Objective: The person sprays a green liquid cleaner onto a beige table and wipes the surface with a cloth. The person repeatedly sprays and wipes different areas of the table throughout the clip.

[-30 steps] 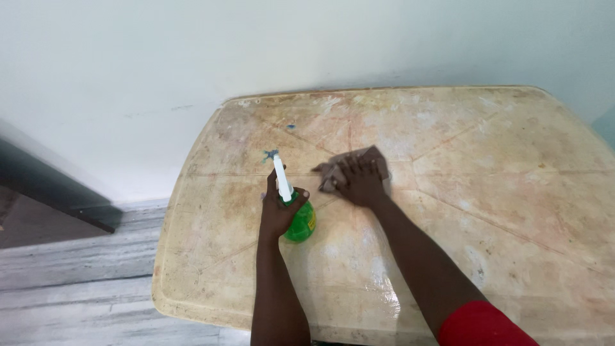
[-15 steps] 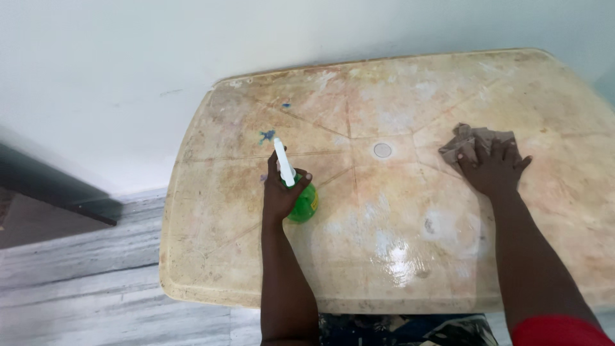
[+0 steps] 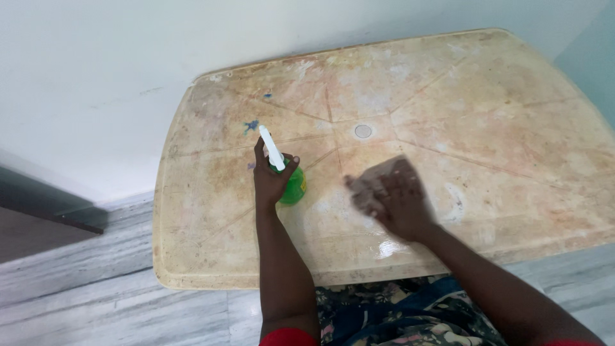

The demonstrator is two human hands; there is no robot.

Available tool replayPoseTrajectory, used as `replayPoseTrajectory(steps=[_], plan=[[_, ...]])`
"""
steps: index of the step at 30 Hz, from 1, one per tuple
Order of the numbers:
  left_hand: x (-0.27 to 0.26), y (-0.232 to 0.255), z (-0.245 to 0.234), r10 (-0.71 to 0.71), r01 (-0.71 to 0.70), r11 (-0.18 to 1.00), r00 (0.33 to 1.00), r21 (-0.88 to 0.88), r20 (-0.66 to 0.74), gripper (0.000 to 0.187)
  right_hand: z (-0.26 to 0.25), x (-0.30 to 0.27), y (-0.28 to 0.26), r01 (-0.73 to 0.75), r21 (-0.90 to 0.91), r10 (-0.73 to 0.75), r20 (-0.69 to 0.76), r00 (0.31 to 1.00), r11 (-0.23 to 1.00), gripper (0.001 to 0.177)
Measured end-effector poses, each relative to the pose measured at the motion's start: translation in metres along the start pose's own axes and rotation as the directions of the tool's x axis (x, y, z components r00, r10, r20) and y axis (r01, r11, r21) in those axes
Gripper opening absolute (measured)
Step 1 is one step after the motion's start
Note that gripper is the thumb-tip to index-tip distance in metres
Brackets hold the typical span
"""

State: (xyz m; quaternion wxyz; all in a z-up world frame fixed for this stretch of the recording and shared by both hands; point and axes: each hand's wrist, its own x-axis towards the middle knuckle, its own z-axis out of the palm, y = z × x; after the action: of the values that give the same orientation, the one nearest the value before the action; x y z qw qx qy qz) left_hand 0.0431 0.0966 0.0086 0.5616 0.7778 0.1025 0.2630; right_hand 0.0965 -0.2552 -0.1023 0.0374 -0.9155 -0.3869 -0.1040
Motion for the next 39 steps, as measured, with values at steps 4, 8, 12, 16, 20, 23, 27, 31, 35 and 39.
replayPoseTrajectory(steps=[4,8,12,16,20,23,27,31,35,39], plan=[[-0.001,-0.004,0.001,0.087,-0.088,0.994,0.996,-0.059,-0.017,0.091,-0.031,0.008,-0.107,0.390,0.137,-0.366,-0.175,0.914,0.910,0.072],[0.001,-0.007,0.002,0.063,-0.063,0.996,0.998,-0.062,-0.003,0.089,-0.054,-0.004,-0.121,0.238,0.266,-0.281,0.138,0.950,0.934,0.064],[0.002,-0.004,0.001,0.062,-0.061,0.995,0.998,-0.073,0.013,0.090,-0.050,-0.029,-0.082,0.241,0.075,-0.236,-0.073,0.969,0.968,0.063],[0.002,-0.003,0.000,0.023,-0.022,0.997,1.000,-0.068,0.015,0.092,-0.031,-0.058,-0.007,0.075,-0.031,-0.079,-0.180,0.980,0.997,0.070],[-0.001,-0.005,0.003,0.013,-0.014,0.999,1.000,-0.046,-0.020,0.092,-0.022,-0.090,0.088,-0.283,-0.197,0.297,0.046,0.954,0.939,0.077],[-0.003,-0.002,-0.001,-0.002,0.002,1.000,0.999,0.007,-0.032,0.095,-0.024,-0.126,0.155,-0.563,-0.271,0.589,0.018,0.808,0.781,0.086],[-0.001,0.004,0.001,0.035,-0.034,0.999,0.999,0.025,-0.031,0.097,-0.003,-0.154,0.186,-0.579,-0.098,0.505,-0.385,0.772,0.809,0.085],[-0.002,0.004,-0.002,-0.020,0.020,1.000,1.000,-0.002,-0.011,0.099,0.012,-0.150,0.164,-0.519,-0.058,0.496,-0.219,0.840,0.853,0.087],[-0.002,0.002,0.004,0.002,-0.001,1.000,1.000,0.022,-0.029,0.097,0.014,-0.106,0.067,-0.166,0.098,0.189,-0.331,0.924,0.981,0.102],[-0.006,-0.003,0.001,0.044,-0.045,0.999,0.999,-0.029,-0.026,0.093,-0.009,-0.052,-0.057,0.063,0.121,-0.042,-0.169,0.985,0.991,0.086]])
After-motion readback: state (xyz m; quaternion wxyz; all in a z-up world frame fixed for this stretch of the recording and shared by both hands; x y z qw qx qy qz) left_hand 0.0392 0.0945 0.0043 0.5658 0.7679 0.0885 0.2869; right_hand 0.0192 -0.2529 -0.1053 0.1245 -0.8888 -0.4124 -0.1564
